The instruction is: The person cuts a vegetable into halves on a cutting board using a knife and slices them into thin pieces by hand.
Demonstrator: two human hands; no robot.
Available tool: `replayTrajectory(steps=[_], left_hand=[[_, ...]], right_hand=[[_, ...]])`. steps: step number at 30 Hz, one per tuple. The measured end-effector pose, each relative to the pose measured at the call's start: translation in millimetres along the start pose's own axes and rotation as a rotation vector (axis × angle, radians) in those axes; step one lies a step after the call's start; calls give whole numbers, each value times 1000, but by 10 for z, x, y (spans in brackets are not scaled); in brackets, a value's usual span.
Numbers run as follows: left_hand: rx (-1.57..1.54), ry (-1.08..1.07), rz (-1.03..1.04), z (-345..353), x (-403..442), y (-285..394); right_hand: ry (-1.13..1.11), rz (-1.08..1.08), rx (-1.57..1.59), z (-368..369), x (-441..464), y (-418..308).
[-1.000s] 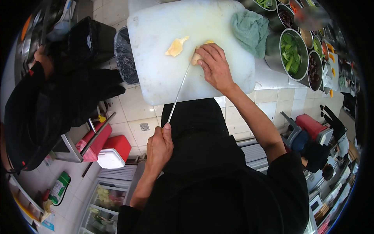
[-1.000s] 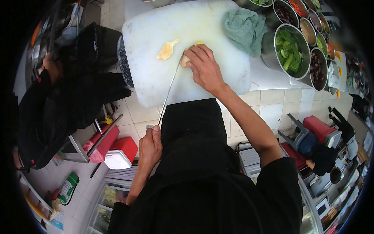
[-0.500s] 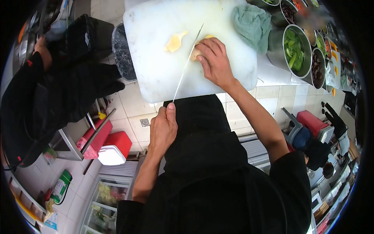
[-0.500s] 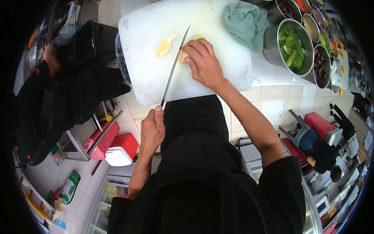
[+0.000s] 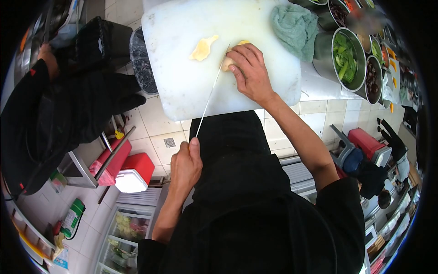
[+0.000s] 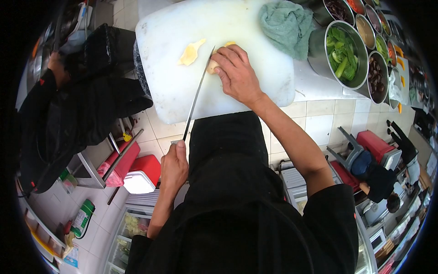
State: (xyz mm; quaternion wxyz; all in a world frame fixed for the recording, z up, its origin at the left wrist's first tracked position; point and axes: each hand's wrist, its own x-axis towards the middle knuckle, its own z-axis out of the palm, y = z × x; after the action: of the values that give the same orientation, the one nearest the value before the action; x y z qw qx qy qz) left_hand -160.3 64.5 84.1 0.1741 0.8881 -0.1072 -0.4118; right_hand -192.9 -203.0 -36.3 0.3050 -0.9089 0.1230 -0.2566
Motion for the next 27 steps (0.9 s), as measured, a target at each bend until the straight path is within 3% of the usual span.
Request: replayTrajectory(steps=[3,6,16,27], left_hand=[[11,137,190,264,397,19],[-10,156,233,228,601,171],[-81,140,200,178,366,170],[-25,10,13,-15,-94,-10]], right_hand=[[-1,-24,-5,-2,12,34],[16,-9,9,-2,3,2],[20,-19,17,0,17,18],[-1,-1,8,-13,10,-1]])
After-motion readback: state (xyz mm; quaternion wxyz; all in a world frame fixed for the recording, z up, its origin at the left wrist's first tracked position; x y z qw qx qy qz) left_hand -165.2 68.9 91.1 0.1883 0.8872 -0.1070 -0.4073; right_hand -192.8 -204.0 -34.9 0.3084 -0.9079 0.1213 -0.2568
